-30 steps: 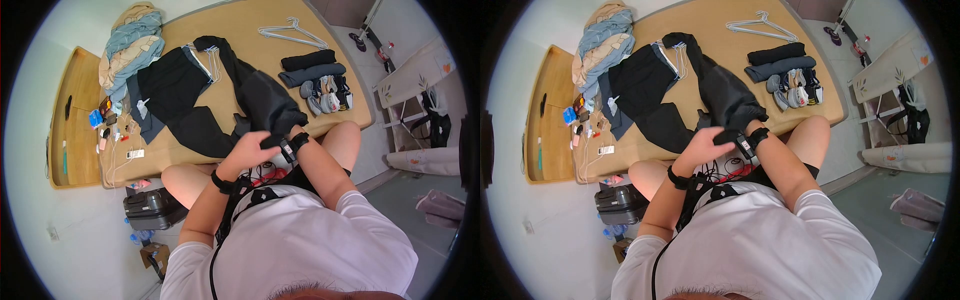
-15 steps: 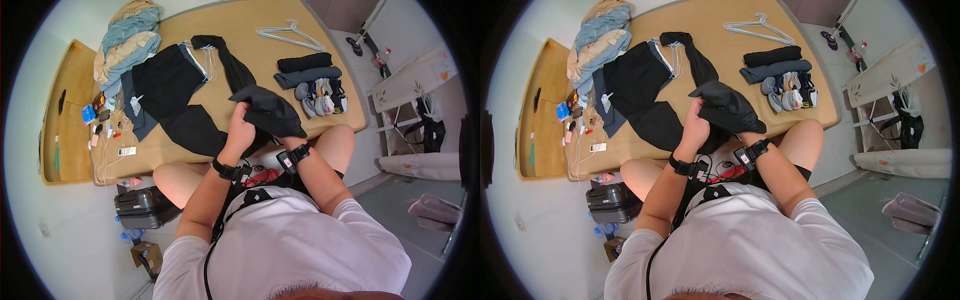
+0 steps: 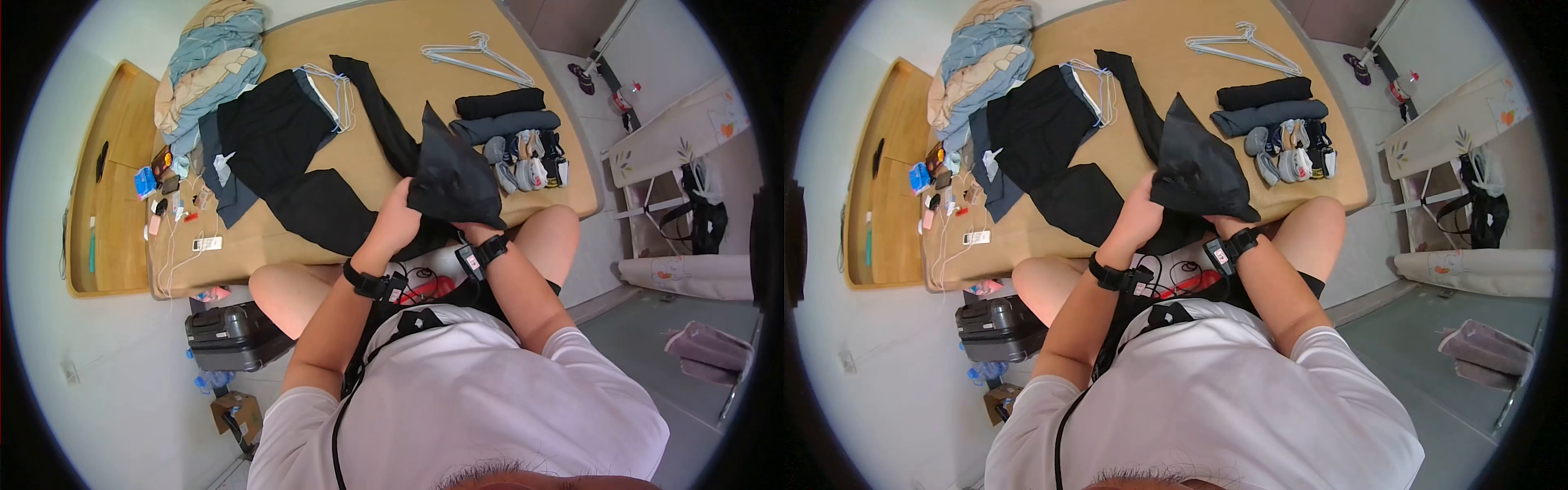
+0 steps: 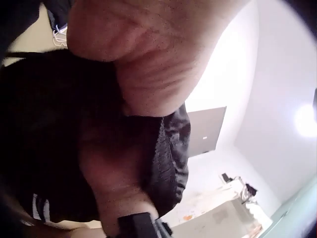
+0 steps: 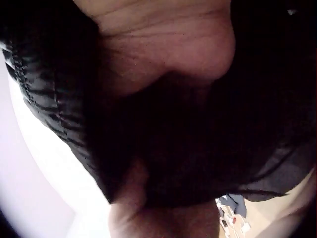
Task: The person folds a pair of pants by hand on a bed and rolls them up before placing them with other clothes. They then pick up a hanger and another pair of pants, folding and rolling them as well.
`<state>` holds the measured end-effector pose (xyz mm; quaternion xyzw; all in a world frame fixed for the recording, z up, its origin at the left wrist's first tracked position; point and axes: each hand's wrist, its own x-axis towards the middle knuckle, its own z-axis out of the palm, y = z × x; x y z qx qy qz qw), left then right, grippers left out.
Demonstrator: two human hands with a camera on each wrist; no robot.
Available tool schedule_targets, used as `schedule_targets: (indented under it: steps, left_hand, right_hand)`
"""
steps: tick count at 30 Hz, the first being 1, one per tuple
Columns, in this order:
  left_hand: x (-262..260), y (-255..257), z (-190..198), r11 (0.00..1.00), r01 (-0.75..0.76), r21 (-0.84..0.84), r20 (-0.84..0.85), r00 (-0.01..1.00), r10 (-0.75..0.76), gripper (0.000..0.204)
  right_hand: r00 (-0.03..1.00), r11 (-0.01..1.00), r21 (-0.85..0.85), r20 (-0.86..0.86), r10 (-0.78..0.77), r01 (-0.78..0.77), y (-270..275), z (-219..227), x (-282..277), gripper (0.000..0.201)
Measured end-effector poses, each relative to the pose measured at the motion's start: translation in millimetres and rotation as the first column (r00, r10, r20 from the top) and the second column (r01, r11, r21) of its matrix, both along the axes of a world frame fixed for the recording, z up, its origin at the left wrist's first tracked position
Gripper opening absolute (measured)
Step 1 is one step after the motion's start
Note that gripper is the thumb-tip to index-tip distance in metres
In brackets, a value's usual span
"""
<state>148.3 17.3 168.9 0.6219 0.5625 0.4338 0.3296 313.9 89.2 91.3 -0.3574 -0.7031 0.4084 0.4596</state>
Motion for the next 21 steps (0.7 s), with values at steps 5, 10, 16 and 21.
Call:
schedule_targets:
  steps: [5, 10, 16, 21]
  left_hand:
    - [14.6, 2.0, -8.5, 0.958, -0.167, -0.232, 0.449, 0.855, 0.258, 0.049]
    - [16.6, -0.1, 1.6, 0.968, 0.048, -0.244, 0.659, 0.741, 0.130, 0.049]
    - [5.1, -8.8, 21.1, 0.763, 0.538, -0.359, 0.695, 0.700, -0.167, 0.056]
    - [9.6, -3.6, 14.5, 0.878, 0.184, -0.442, 0.263, 0.962, -0.069, 0.068]
  right_hand:
    - [0.993, 0.968, -0.234, 0.044, 0.106, -0.093, 4.4, -17.8, -5.0, 0.049]
    - [0.918, 0.987, 0.155, 0.386, -0.094, 0.036, -7.6, -7.4, -0.2, 0.050]
    - [0.896, 0.911, 0.411, 0.388, -0.216, 0.042, -20.3, 64.8, 23.5, 0.043]
    - [0.821, 0.849, 0.529, 0.491, -0.292, -0.015, -11.6, 74.5, 19.9, 0.035]
